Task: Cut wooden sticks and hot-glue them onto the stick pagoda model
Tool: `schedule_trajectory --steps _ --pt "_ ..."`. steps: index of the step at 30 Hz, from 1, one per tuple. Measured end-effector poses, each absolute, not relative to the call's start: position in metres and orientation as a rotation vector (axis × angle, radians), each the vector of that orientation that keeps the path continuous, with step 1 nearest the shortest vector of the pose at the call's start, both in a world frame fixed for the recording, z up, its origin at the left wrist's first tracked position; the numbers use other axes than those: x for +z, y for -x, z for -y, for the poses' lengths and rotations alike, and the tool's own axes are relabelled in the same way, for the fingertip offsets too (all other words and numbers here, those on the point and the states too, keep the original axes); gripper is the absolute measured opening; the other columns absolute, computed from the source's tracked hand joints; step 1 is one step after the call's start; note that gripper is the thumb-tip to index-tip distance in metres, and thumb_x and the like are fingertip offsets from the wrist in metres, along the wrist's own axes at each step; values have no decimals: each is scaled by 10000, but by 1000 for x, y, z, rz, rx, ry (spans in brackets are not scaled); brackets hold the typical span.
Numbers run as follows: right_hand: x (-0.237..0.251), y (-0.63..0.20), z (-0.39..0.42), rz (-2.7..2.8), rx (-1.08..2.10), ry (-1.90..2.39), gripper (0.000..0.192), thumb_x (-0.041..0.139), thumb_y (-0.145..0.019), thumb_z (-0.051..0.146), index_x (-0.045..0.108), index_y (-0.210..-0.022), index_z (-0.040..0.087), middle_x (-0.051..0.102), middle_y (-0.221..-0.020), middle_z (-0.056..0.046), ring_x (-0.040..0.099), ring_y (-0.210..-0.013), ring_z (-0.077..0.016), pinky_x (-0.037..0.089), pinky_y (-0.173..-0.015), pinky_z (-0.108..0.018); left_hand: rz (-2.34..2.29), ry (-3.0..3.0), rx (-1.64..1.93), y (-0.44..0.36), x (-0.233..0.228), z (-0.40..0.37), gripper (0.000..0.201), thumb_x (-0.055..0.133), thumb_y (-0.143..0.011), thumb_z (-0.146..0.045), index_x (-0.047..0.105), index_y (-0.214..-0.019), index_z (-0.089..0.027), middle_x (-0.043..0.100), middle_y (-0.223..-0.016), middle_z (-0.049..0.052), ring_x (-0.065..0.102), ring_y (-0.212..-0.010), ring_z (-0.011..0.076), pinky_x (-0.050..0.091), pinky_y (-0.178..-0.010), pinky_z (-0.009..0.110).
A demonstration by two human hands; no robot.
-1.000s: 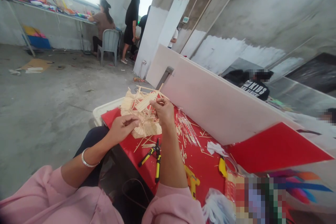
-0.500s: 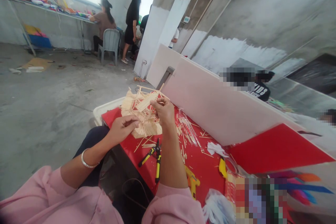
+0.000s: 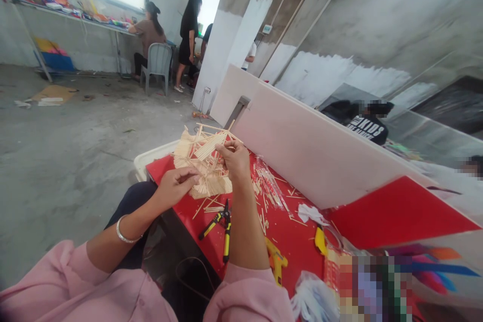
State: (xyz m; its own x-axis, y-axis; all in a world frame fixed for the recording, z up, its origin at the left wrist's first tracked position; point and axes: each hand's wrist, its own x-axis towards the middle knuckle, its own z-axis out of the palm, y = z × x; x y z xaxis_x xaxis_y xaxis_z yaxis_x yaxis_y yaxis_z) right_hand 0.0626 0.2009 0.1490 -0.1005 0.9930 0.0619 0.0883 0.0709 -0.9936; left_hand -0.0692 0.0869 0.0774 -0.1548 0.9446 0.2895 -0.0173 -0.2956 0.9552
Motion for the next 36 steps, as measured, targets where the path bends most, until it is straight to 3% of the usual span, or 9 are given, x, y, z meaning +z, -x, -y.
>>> schedule_trajectory --steps 23,28,33,36 --pt "151 -62 -198 1401 1180 1176 443 788 -501 377 458 -753 222 542 -526 110 417 -350 -36 260 -305 -150 -1124 -1350 1563 68 77 -84 194 598 -808 -314 699 -815 -148 601 -624 1 479 -491 89 385 -476 208" --pt "157 -70 -181 1402 1153 1162 415 772 -572 406 521 -831 200 639 -671 47 537 -420 -63 375 -354 -169 -1133 -1342 1553 70 81 -79 180 608 -799 -314 693 -816 -156 605 -623 -6 511 -486 88 412 -482 206" --pt "155 -102 -135 1427 797 1166 394 706 -725 424 585 -1002 172 695 -987 -79 614 -518 -81 456 -416 -197 -1191 -1381 1539 65 85 -73 179 630 -794 -322 701 -808 -159 625 -644 -2 512 -497 88 416 -495 209" --pt "132 -128 -100 1349 714 1229 399 703 -754 430 615 -1048 174 700 -995 -84 627 -543 -93 470 -446 -207 -1188 -1426 1433 53 82 -66 192 615 -812 -328 702 -795 -158 599 -595 -12 486 -483 87 397 -487 208"
